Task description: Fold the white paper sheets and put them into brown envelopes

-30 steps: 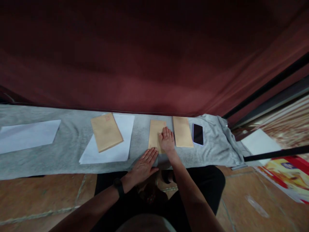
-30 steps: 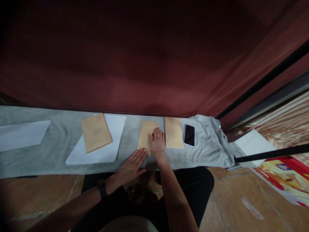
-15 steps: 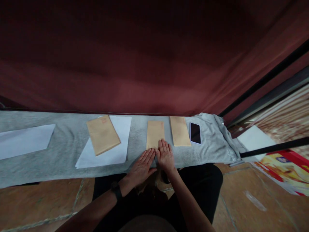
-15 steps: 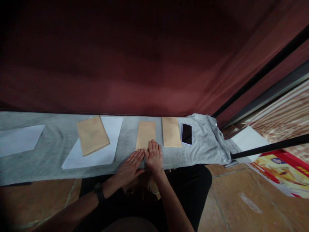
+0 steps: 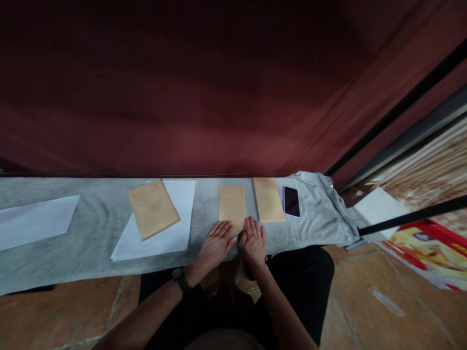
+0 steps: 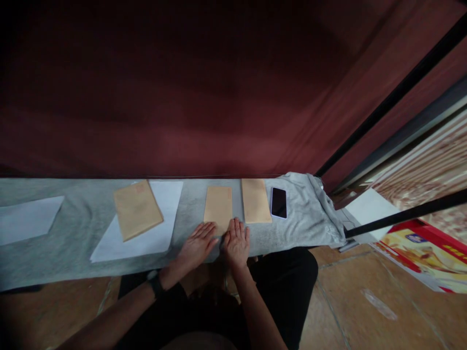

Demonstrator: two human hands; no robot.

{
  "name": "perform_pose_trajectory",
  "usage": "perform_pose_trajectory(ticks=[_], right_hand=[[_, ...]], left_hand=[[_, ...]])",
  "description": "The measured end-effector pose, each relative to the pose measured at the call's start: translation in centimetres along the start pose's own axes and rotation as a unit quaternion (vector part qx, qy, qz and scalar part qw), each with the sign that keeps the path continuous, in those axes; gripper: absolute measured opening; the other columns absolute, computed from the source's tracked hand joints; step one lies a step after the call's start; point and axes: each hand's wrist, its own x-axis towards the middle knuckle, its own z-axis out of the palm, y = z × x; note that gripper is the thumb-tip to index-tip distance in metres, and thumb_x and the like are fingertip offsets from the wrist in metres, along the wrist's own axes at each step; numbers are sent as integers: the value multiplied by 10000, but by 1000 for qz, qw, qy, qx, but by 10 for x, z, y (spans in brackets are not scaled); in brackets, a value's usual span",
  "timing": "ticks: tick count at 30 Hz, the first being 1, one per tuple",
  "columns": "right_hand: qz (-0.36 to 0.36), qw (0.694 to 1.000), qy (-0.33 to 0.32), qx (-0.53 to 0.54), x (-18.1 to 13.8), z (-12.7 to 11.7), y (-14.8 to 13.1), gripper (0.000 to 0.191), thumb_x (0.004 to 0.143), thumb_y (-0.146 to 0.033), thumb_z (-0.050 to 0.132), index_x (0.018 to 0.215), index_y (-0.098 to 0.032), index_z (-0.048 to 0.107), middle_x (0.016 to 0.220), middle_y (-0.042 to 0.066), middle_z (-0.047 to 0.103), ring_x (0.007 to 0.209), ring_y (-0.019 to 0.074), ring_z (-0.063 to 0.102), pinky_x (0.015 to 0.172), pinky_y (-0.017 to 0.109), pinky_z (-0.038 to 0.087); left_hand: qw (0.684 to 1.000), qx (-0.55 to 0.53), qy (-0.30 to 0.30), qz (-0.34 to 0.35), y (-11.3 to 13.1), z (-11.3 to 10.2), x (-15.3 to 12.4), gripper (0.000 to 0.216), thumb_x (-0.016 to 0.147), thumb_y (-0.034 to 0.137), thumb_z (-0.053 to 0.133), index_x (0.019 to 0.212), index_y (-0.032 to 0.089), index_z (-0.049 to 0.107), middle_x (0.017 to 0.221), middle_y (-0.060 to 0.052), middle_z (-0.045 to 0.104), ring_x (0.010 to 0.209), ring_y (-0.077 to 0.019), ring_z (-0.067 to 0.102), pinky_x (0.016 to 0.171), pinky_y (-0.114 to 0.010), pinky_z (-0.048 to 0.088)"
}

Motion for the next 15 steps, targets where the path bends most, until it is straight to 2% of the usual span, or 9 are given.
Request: perform_pose_trajectory(ticks=[5, 8, 11, 15], right_hand=[[0, 1000, 2, 5, 0, 1, 1, 499, 1047, -228, 345, 1520, -155, 485, 1549, 129, 506, 1449, 251, 450, 1244, 481, 203], [-3, 1000, -1, 6, 0, 1, 2, 514, 1039, -217, 349, 1537, -157, 458, 1560, 129, 493, 1462, 245, 432, 1246, 485, 202], [-3, 1000, -7, 6, -1, 1, 2, 527, 1031, -210, 355, 1549, -160, 440, 1571, 128, 478, 1475, 249, 416, 1246, 484, 206], [2, 1000, -7, 8, 0, 1, 1, 528, 1036, -217, 352, 1555, -174, 432, 1564, 126, 488, 1468, 248, 429, 1247, 483, 208]], left_hand=[[999, 4, -2, -40, -4, 17, 50, 576, 1012, 381, 400, 1514, 101, 448, 1609, -176, 413, 1528, -281, 326, 1259, -480, 240], [998, 5, 3, -66, -12, 27, 74, 632, 993, 415, 421, 1532, 85, 417, 1627, -190, 374, 1551, -297, 266, 1266, -494, 206], [996, -2, 13, -92, -22, 31, 89, 656, 990, 433, 411, 1543, 80, 395, 1636, -195, 351, 1556, -302, 247, 1270, -511, 174], [991, -11, 28, -132, -32, 33, 94, 705, 994, 459, 376, 1570, 54, 330, 1646, -219, 310, 1559, -320, 233, 1255, -546, 193]])
